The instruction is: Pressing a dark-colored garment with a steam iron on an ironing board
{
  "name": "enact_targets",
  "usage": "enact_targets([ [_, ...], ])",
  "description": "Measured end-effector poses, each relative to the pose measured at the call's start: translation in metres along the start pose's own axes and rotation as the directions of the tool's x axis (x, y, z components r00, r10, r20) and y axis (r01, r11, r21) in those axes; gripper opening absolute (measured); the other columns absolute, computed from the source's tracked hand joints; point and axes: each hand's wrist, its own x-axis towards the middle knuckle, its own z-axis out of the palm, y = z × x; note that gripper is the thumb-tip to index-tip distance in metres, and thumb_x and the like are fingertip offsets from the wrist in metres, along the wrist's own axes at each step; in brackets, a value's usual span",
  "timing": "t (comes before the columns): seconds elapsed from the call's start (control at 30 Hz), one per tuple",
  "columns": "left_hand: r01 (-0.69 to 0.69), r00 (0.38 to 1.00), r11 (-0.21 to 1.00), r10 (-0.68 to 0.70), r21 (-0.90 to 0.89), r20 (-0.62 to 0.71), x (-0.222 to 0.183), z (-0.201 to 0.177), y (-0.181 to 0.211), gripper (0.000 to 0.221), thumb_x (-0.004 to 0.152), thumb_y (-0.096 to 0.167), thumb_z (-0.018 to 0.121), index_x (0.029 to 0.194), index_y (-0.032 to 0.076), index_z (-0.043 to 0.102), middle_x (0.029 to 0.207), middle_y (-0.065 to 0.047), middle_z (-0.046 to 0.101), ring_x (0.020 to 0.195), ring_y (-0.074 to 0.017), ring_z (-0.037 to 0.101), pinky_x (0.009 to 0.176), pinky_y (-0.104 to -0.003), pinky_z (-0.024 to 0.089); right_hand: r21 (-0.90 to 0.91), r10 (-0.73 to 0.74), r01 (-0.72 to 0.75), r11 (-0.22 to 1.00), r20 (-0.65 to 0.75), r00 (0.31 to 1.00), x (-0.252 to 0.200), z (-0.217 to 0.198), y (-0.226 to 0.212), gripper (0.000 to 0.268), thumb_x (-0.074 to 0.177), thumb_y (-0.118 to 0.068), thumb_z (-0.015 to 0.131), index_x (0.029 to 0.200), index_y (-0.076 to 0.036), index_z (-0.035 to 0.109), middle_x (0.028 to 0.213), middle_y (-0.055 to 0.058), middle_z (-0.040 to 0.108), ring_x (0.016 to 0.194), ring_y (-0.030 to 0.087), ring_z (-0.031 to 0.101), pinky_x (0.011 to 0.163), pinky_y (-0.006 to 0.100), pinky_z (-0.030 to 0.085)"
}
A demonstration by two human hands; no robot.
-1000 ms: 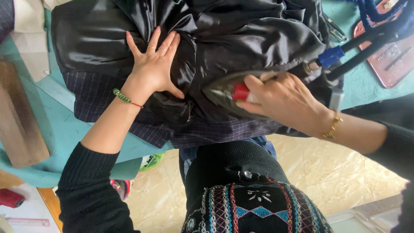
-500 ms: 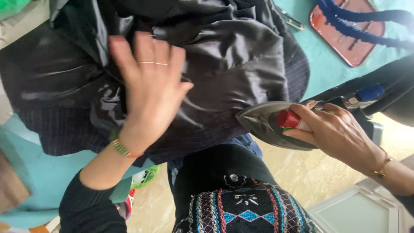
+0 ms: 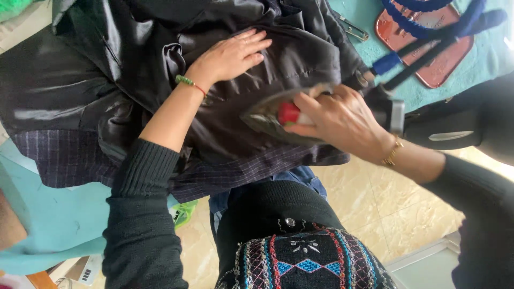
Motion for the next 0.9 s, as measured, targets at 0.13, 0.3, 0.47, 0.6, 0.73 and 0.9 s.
enact_targets([
  [0.13, -0.183, 0.967, 0.974, 0.203, 0.135, -0.153, 0.025, 0.013, -0.045, 0.051, 0.105, 0.025, 0.056, 0.153, 0.008, 0.050, 0.158, -0.019, 0.045, 0.145, -0.0377, 0.039, 0.119, -0.045, 0.026, -0.103, 0.025, -0.023, 0.994, 0.014, 1.000, 0.024, 0.008, 0.019, 0.050, 0.108, -0.066, 0.060, 0.099, -0.017, 0.056, 0.052, -0.008, 0.053, 0.045, 0.015, 0.055, 0.054, 0.032, 0.054],
  [0.3, -0.055, 0.987, 0.997, 0.063, 0.059, -0.147, 0.013, -0.005, -0.028, 0.051, 0.101, 0.017, 0.060, 0.151, 0.013, 0.052, 0.159, -0.011, 0.043, 0.148, -0.0284, 0.035, 0.117, -0.048, 0.030, 0.015, -0.106, 0.105, 0.994, 0.090, 0.990, 0.023, -0.005, 0.025, 0.053, 0.106, -0.062, 0.062, 0.101, -0.010, 0.062, 0.054, -0.003, 0.053, 0.041, 0.013, 0.050, 0.041, 0.029, 0.043],
  [0.47, -0.114, 0.950, 0.979, 0.157, 0.170, -0.271, 0.020, 0.007, -0.042, 0.046, 0.098, 0.008, 0.059, 0.144, 0.009, 0.062, 0.150, -0.010, 0.056, 0.139, -0.0277, 0.048, 0.111, -0.046, 0.038, 0.128, -0.182, 0.161, 0.979, 0.168, 0.969, -0.034, -0.017, 0.005, 0.049, 0.101, -0.059, 0.064, 0.095, -0.011, 0.052, 0.053, -0.004, 0.046, 0.041, 0.013, 0.045, 0.050, 0.032, 0.047],
  [0.6, -0.147, 0.896, 0.950, 0.245, 0.274, -0.370, 0.022, 0.013, -0.049, 0.045, 0.094, 0.003, 0.058, 0.137, 0.009, 0.070, 0.143, -0.008, 0.064, 0.131, -0.0266, 0.057, 0.105, -0.044, 0.046, 0.133, -0.171, 0.147, 0.980, 0.188, 0.967, -0.069, -0.031, 0.001, 0.045, 0.099, -0.059, 0.060, 0.102, -0.014, 0.052, 0.052, 0.000, 0.046, 0.048, 0.020, 0.046, 0.063, 0.033, 0.048],
  [0.73, -0.136, 0.904, 0.964, 0.215, 0.230, -0.369, 0.017, 0.008, -0.039, 0.040, 0.098, 0.005, 0.057, 0.136, 0.006, 0.069, 0.142, -0.010, 0.064, 0.132, -0.0264, 0.057, 0.106, -0.043, 0.044, 0.134, -0.135, 0.106, 0.985, 0.229, 0.964, -0.079, -0.041, 0.011, 0.043, 0.100, -0.057, 0.056, 0.104, -0.014, 0.053, 0.051, 0.001, 0.051, 0.046, 0.021, 0.050, 0.059, 0.035, 0.047],
  [0.9, -0.162, 0.859, 0.970, 0.230, 0.183, -0.457, 0.008, -0.006, -0.028, 0.027, 0.099, 0.014, 0.066, 0.121, 0.003, 0.076, 0.126, -0.011, 0.074, 0.117, -0.0303, 0.066, 0.093, -0.045, 0.050, 0.136, -0.015, -0.011, 0.991, 0.190, 0.982, -0.066, -0.039, 0.026, 0.050, 0.100, -0.056, 0.050, 0.112, -0.009, 0.058, 0.051, -0.003, 0.060, 0.038, 0.016, 0.055, 0.053, 0.033, 0.052],
])
